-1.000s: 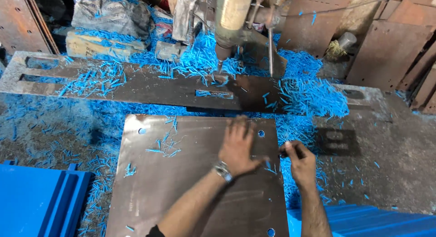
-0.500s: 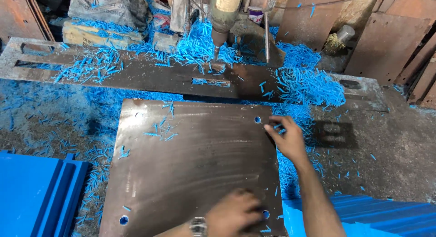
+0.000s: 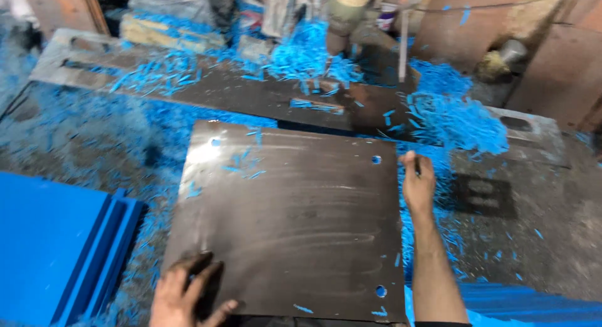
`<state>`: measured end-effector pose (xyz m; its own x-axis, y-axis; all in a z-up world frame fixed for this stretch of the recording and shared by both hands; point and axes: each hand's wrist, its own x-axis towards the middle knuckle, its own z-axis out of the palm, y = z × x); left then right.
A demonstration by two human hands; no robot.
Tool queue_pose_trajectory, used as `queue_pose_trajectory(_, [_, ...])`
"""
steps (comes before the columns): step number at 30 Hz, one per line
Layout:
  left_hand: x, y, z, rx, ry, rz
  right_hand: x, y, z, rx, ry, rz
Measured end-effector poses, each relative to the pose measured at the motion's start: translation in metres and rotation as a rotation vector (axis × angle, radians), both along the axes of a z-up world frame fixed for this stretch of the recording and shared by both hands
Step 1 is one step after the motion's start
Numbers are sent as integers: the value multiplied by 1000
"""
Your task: The person places a blue plastic sheet on a drill press table, aligns it under the bit, and drills holes in its corners, holding the sheet steady with one hand while operating the press lever with the other. They brush away blue shavings, reposition the sheet for each hole, and stack the drilled sheets with other finished blue panels.
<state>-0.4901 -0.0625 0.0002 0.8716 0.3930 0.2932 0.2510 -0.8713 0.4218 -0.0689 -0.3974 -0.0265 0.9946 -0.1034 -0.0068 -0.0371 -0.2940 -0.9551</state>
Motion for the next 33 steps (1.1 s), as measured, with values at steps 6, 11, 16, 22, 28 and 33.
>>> queue_pose_trajectory(6, [-11,5,-4,163,-60,-308,10,23,-8,-481,-590,397])
queue_pose_trajectory(11, [11,28,0,106,-117,-99,6,35,-3,-435,-449,315])
queue_pose_trajectory(16, [44,83,8,114,-159,-90,-7,35,-16,-383,-485,236])
queue_pose_trajectory(22, [99,170,-13,219,-196,-99,-44,41,-29,-337,-447,27])
queue_pose_trajectory(28, [139,206,0,197,-110,-42,-90,34,-22,-308,-328,-70])
queue_pose_trajectory(33, [156,209,6,173,-81,33,-143,11,-13,-255,-184,-50])
